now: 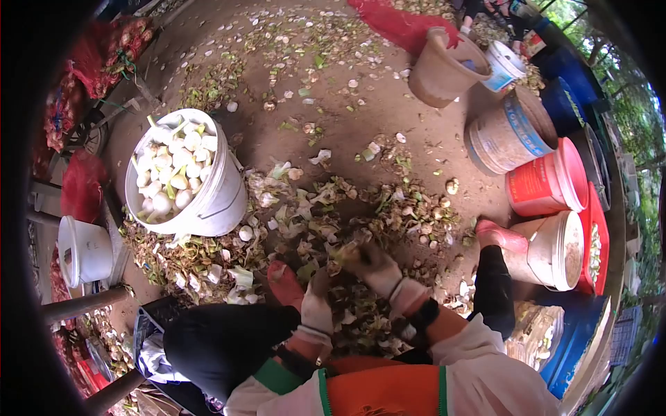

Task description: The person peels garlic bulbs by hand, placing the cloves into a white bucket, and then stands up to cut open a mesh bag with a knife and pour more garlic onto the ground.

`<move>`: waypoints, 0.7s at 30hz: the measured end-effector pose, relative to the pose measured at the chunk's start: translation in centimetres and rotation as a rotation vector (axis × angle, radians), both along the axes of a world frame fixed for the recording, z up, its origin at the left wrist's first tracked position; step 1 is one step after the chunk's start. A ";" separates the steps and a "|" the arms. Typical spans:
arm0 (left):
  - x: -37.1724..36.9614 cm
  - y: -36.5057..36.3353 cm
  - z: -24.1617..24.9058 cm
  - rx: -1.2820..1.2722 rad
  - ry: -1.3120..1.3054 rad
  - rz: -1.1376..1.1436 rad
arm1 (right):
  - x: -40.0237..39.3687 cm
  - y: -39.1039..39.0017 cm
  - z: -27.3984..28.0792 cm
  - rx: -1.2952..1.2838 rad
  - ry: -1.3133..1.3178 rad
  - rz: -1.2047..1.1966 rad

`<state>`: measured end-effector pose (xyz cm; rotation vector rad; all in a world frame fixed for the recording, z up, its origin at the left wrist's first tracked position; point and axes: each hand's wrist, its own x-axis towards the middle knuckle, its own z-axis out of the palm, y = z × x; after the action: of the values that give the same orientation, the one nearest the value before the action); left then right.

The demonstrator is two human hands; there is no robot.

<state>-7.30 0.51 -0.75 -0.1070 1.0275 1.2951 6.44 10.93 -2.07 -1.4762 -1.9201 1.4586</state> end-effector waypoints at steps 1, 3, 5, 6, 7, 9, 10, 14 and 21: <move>-0.2 -0.4 0.4 0.013 -0.174 -0.087 | 0.2 -2.5 1.6 0.152 0.061 0.079; 2.3 -2.2 -3.1 0.215 -0.128 0.118 | 0.1 -4.7 5.2 0.403 0.128 0.058; 2.5 -2.6 -2.3 0.393 0.062 0.059 | 1.3 -5.9 8.2 0.671 0.182 0.035; 2.4 -2.4 -2.0 0.340 -0.153 0.135 | 2.5 -6.1 9.4 0.653 0.058 0.062; 3.0 -2.4 -1.2 0.361 -0.150 0.124 | 3.4 -6.6 10.4 0.630 -0.064 0.087; 4.2 -2.9 0.3 0.321 0.345 0.158 | 3.6 -8.5 11.8 0.683 -0.235 0.173; 4.3 -3.3 0.7 0.337 0.350 0.146 | 3.5 -9.4 12.4 0.756 -0.192 0.180; 4.9 -4.1 3.0 0.520 0.958 -0.040 | 5.2 -12.4 13.5 0.844 -0.067 0.220; 7.2 -4.9 6.1 0.426 0.032 -0.015 | 9.0 -13.0 17.8 0.902 0.084 -0.020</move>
<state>-0.06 -4.41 5.31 0.2450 0.7577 1.4780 15.48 -2.07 15.76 -0.9651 -2.0612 0.4692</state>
